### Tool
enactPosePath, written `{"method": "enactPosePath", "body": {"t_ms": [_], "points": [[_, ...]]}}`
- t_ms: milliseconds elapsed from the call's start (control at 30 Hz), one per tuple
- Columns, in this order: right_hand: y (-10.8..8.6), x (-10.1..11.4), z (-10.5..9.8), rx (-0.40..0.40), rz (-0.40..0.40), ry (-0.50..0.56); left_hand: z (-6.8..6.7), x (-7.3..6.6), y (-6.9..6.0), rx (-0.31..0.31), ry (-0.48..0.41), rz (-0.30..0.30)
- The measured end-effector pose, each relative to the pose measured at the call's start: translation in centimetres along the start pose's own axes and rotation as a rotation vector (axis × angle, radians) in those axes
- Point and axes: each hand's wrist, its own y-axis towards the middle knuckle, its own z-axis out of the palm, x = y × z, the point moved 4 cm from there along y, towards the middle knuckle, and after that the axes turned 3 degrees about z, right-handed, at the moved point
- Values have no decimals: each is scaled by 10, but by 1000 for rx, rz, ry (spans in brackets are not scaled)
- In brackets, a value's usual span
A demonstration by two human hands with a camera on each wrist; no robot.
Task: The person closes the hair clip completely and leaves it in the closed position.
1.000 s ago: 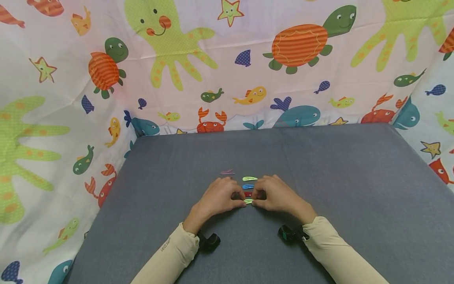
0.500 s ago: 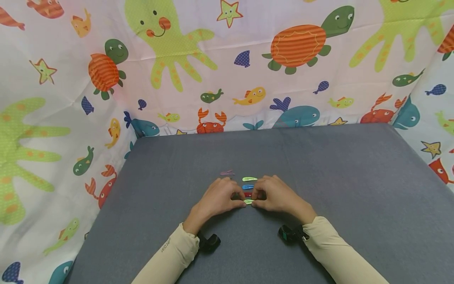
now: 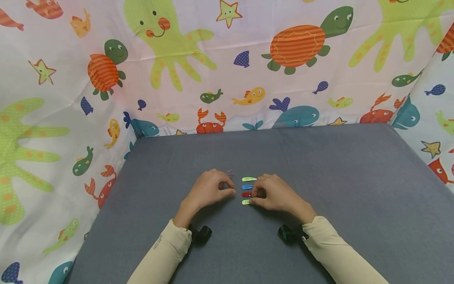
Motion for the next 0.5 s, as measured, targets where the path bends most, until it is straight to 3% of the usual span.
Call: {"method": "enactPosePath", "body": {"t_ms": [500], "points": [[0,2,-1,-101,28,-12,-11,20,-3,-33,117,-182]]}}
